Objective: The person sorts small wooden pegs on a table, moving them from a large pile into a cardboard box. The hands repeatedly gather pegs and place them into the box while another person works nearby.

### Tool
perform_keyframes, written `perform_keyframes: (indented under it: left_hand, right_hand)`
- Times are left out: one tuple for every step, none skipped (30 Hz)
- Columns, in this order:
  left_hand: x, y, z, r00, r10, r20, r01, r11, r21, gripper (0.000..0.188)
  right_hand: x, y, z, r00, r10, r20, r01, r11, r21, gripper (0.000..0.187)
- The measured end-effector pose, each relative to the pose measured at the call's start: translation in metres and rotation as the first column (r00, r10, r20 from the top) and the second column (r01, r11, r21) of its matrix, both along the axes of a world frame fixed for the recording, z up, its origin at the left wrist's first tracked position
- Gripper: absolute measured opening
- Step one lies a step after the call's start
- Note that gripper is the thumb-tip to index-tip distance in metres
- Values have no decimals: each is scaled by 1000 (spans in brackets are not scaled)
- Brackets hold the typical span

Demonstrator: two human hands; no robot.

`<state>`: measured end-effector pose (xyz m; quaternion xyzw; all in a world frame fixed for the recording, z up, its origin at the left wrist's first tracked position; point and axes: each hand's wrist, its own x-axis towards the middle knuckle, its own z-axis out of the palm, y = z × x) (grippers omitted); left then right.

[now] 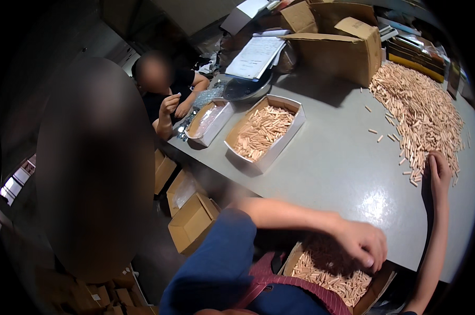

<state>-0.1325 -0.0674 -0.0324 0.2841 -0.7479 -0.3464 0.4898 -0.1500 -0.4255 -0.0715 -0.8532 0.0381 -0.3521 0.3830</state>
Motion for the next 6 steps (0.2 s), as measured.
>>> perform_keyframes:
  left_hand:
    - [-4,10,-1,1000,1,2,-1,997,75,38]
    - [-11,22,8,993,-8,-114,27,986,167,39]
    - [-17,32,20,973,-17,-229,76,965,251,40]
    - [-18,41,29,959,6,-284,110,915,387,38]
    - [-16,44,31,954,13,-301,125,893,433,38]
    - [-13,47,31,948,21,-318,141,868,476,38]
  right_hand:
    - [-1,3,3,1000,6,-4,-6,1000,-3,18]
    - [-3,11,12,996,54,-76,-43,989,140,17]
    - [-4,10,12,999,41,-28,-39,996,79,17]
    - [-3,8,9,999,30,21,-30,999,19,17]
    - [1,10,8,997,34,68,-31,999,-40,16]
    - [3,11,6,998,55,33,-56,998,32,16]
